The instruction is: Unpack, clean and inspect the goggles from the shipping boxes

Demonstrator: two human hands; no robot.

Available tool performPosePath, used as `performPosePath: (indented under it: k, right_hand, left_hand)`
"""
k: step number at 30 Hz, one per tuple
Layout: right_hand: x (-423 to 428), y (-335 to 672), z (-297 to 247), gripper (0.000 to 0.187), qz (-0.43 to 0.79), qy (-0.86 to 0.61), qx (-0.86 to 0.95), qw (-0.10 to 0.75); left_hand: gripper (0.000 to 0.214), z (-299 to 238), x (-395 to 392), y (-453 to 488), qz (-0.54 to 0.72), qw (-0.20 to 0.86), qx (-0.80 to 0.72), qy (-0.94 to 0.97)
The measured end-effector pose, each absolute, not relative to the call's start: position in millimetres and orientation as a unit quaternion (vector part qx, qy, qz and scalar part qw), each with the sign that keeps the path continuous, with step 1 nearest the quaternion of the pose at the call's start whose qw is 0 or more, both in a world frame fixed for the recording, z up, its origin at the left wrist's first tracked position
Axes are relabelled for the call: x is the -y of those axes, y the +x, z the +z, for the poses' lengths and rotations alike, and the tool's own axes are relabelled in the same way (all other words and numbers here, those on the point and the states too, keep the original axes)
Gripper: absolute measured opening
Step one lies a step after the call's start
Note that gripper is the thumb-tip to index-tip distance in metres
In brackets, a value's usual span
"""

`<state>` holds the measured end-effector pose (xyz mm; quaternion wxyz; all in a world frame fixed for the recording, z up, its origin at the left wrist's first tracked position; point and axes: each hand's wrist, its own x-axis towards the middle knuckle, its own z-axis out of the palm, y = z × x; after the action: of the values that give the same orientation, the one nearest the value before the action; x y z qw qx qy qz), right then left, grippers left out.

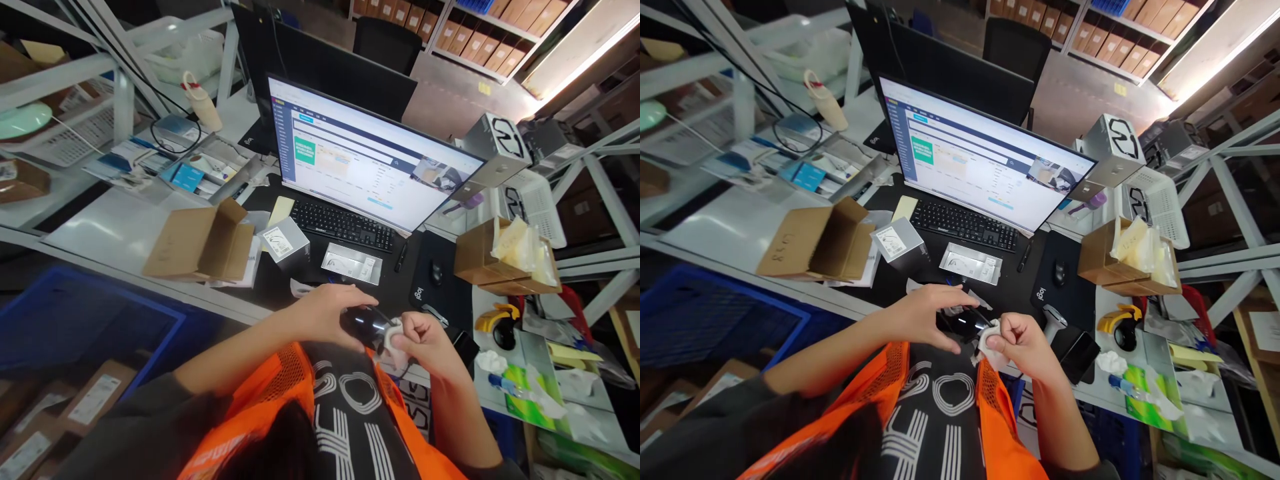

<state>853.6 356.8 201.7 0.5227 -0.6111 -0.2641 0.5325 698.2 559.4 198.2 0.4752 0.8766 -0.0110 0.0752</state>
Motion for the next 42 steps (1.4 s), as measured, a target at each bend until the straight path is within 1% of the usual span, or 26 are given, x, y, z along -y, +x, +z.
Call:
performPosePath:
  k: [6, 12, 16, 23, 26, 27, 29, 31, 32, 33, 35, 36, 38, 40, 42]
  right_hand:
    - [-355, 853, 204, 0.062, 0.544, -0.598, 0.253, 0.531]
    - [-357, 854, 204, 0.063, 0.544, -0.591, 0.27, 0.531]
    - [-357, 854, 204, 0.06, 0.547, -0.582, 0.282, 0.532]
    - [-367, 846, 212, 0.059, 0.544, -0.594, 0.343, 0.483]
    - [-371, 843, 214, 0.057, 0.533, -0.609, 0.344, 0.476]
    - [-371, 843, 214, 0.055, 0.529, -0.614, 0.344, 0.475]
    - [-370, 846, 213, 0.053, 0.512, -0.626, 0.346, 0.475]
    - [-366, 849, 212, 0.052, 0.486, -0.64, 0.336, 0.49]
    - [-364, 851, 210, 0.052, 0.468, -0.648, 0.323, 0.506]
    - [-363, 852, 208, 0.053, 0.449, -0.656, 0.302, 0.526]
    - [-362, 851, 202, 0.055, 0.405, -0.666, 0.243, 0.577]
    - [-364, 849, 199, 0.056, 0.384, -0.667, 0.216, 0.601]
    - [-370, 840, 192, 0.059, 0.356, -0.665, 0.176, 0.633]
    - [-378, 828, 189, 0.06, 0.343, -0.664, 0.162, 0.644]
    - [-386, 816, 188, 0.058, 0.316, -0.679, 0.167, 0.642]
  left_hand:
    - [0.068, 200, -556, 704, 0.111, 0.479, 0.05, 0.87]
    - [0.049, 204, -556, 706, 0.158, 0.465, 0.091, 0.866]
    - [0.045, 203, -553, 705, 0.189, 0.461, 0.099, 0.862]
    - [0.037, 200, -550, 699, 0.175, 0.449, 0.11, 0.87]
    - [0.039, 200, -551, 698, 0.15, 0.452, 0.092, 0.875]
    - [0.044, 201, -551, 698, 0.145, 0.444, 0.084, 0.88]
    - [0.06, 203, -550, 695, 0.154, 0.402, 0.051, 0.901]
    - [0.072, 206, -546, 690, 0.205, 0.348, -0.022, 0.915]
    - [0.073, 206, -542, 686, 0.243, 0.328, -0.082, 0.909]
    - [0.069, 206, -537, 682, 0.28, 0.316, -0.145, 0.895]
    - [0.055, 203, -525, 675, 0.323, 0.315, -0.229, 0.863]
    - [0.052, 200, -519, 672, 0.318, 0.319, -0.24, 0.86]
    - [0.057, 192, -505, 670, 0.275, 0.321, -0.203, 0.883]
    - [0.07, 186, -493, 673, 0.25, 0.301, -0.167, 0.905]
    - [0.069, 181, -486, 679, 0.267, 0.263, -0.166, 0.912]
